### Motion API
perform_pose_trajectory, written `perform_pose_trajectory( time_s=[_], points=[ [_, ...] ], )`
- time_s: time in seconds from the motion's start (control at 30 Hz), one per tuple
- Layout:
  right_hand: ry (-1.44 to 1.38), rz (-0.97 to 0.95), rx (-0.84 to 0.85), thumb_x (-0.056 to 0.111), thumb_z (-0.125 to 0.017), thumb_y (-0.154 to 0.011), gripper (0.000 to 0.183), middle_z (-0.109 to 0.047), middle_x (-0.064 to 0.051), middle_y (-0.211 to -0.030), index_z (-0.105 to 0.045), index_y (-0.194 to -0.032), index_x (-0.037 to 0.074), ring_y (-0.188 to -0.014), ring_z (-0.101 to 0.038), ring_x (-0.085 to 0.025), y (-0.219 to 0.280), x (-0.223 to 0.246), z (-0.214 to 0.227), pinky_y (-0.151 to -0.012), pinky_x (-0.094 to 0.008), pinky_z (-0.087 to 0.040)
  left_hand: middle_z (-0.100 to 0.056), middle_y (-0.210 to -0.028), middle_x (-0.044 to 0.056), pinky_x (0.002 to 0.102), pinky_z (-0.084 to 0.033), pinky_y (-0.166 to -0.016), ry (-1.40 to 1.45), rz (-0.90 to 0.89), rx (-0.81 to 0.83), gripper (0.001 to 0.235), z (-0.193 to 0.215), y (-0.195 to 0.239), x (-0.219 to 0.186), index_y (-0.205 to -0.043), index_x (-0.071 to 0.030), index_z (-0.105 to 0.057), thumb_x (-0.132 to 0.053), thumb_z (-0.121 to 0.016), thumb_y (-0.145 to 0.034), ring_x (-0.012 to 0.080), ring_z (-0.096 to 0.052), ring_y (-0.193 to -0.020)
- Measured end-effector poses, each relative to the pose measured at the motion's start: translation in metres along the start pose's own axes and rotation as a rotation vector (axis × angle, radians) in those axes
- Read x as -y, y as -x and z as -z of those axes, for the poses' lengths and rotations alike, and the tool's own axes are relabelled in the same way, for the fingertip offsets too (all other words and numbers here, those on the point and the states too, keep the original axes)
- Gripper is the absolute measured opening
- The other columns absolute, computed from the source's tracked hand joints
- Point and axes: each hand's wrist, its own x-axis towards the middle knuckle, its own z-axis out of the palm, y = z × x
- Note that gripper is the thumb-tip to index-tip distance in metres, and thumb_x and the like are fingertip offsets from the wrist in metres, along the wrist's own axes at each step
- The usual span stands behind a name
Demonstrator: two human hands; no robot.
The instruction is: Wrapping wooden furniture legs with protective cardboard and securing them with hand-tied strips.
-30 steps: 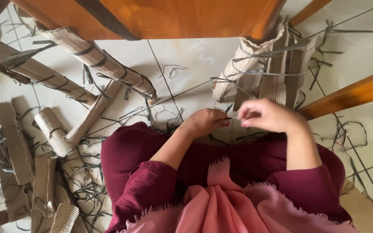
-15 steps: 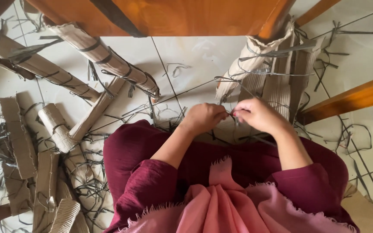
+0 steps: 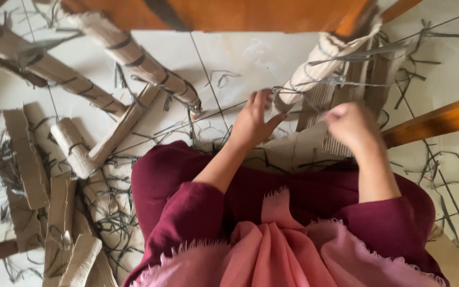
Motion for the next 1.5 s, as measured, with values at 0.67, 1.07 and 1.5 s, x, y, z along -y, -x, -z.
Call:
perform_pose_trajectory(
  time_s=[0.67,1.07,1.5],
  points=[
    [-0.408,0.572,-0.741,0.01,-0.071,-0.094,0.013,-0.073,-0.021,-0.086,-0.075,-0.104,0.003,-0.087,-0.071,-0.043,-0.018,0.061,-0.12,-0.07,-0.049,-0.056,-0.079,-0.099,0.0,0.046,-0.061,-0.09,0.205,0.252,-0.234,0.007,-0.012,-0.021,0.023,-0.1,-0.022,-0.075,-0.022,-0.072,-0.093,0.0275,-0.075,-0.102],
    [-0.54,0.714,-0.475,0.005,-0.081,-0.091,0.011,-0.071,-0.021,-0.096,-0.076,-0.099,0.0,-0.1,-0.067,-0.046,-0.042,0.06,-0.084,-0.084,-0.053,-0.051,-0.079,-0.088,0.006,0.044,-0.062,-0.084,0.304,0.265,-0.289,0.017,-0.006,-0.011,-0.008,-0.105,-0.026,-0.077,-0.022,-0.072,-0.09,0.0327,-0.076,-0.093],
    [-0.684,0.751,-0.05,0.019,-0.075,-0.097,0.036,-0.067,-0.023,-0.13,-0.069,-0.126,-0.002,-0.132,-0.052,-0.037,-0.071,0.033,-0.078,-0.11,-0.06,-0.039,-0.077,-0.105,0.022,0.053,-0.062,-0.09,0.526,0.143,-0.104,0.063,0.02,-0.019,-0.001,-0.152,-0.01,-0.047,0.004,-0.066,-0.093,0.0427,-0.072,-0.106]
  ],
)
